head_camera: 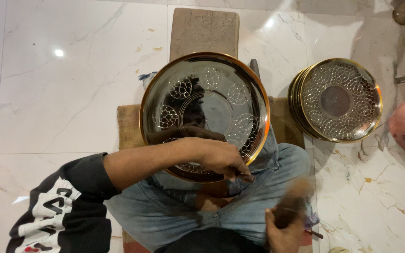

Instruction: The person sits cross-legged on the floor with a decorative metal plate on their lap and hammers patterns into it, holding a small punch against the plate surface with one hand while striking it with a wooden mallet in the other hand, repositioning the punch repeatedly across the plate's embossed design.

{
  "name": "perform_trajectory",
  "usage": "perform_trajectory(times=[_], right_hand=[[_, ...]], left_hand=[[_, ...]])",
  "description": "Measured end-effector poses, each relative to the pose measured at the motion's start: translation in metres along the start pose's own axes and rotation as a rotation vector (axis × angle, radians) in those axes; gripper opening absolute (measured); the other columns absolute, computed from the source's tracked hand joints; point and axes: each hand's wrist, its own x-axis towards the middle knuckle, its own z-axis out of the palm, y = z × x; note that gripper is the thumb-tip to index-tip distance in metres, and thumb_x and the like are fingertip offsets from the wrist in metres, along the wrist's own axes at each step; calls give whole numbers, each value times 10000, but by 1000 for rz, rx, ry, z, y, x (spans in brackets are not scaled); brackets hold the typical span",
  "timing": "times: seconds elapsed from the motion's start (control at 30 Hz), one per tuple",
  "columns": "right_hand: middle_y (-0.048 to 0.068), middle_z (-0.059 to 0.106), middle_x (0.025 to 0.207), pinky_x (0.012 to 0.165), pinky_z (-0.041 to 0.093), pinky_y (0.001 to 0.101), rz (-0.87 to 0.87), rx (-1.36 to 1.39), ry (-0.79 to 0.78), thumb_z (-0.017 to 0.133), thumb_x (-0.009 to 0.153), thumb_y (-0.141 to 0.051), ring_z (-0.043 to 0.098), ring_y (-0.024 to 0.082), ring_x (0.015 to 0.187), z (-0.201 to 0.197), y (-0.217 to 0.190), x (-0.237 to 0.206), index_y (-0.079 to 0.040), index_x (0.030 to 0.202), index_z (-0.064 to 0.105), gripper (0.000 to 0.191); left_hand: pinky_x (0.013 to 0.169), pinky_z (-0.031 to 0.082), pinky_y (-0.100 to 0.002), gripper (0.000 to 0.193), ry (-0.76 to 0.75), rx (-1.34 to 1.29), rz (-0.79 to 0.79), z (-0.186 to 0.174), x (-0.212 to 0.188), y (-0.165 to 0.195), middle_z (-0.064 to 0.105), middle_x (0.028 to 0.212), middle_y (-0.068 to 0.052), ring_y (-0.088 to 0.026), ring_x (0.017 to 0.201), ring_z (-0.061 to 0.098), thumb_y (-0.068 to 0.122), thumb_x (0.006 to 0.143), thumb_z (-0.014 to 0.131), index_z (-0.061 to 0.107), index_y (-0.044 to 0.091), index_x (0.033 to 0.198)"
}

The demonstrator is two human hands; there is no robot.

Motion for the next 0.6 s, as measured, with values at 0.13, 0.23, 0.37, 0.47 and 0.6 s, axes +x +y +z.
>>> perform_trajectory(times=[0.13, 0.23, 0.37, 0.47, 0.6], right_hand=[[169, 731, 935, 735, 576, 389, -125, -249, -5, 851, 709, -124, 733, 241, 814, 3, -11, 1, -28, 1495, 472, 878], [232, 694, 964, 731, 566, 434, -244, -279, -59, 846, 758, -83, 722, 336, 838, 2, -17, 6, -24, 1391, 523, 713], [234, 687, 947, 698, 556, 456, -248, -235, -92, 818, 761, -45, 683, 378, 818, 1, -24, 13, -26, 1374, 516, 683], [225, 660, 913, 682, 559, 462, -98, -19, -118, 817, 775, -39, 670, 400, 772, 1, -31, 17, -55, 1273, 543, 569], [185, 674, 828, 662, 549, 451, -237, -509, -186, 861, 721, -77, 687, 366, 756, -1, -43, 22, -77, 1490, 490, 854]], left_hand=[[776, 535, -430, 484, 54, 28, 31, 1, -3, -3, 785, 980, -98, -286, 890, 730, 161, 844, 750, 667, 142, 1321], [780, 532, -433, 461, 110, 17, 39, 3, -5, -4, 778, 974, -115, -297, 899, 729, 168, 839, 762, 683, 115, 1290], [760, 542, -425, 411, 135, 8, -17, 3, -11, -2, 776, 945, -108, -278, 856, 743, 187, 864, 752, 693, 102, 1262], [733, 547, -417, 409, 162, -15, -78, 3, -17, 2, 775, 907, -110, -272, 802, 743, 200, 878, 746, 689, 108, 1273], [713, 545, -413, 449, 233, -30, -88, 3, -23, 8, 783, 910, -109, -271, 780, 737, 177, 851, 746, 683, 118, 1292]])
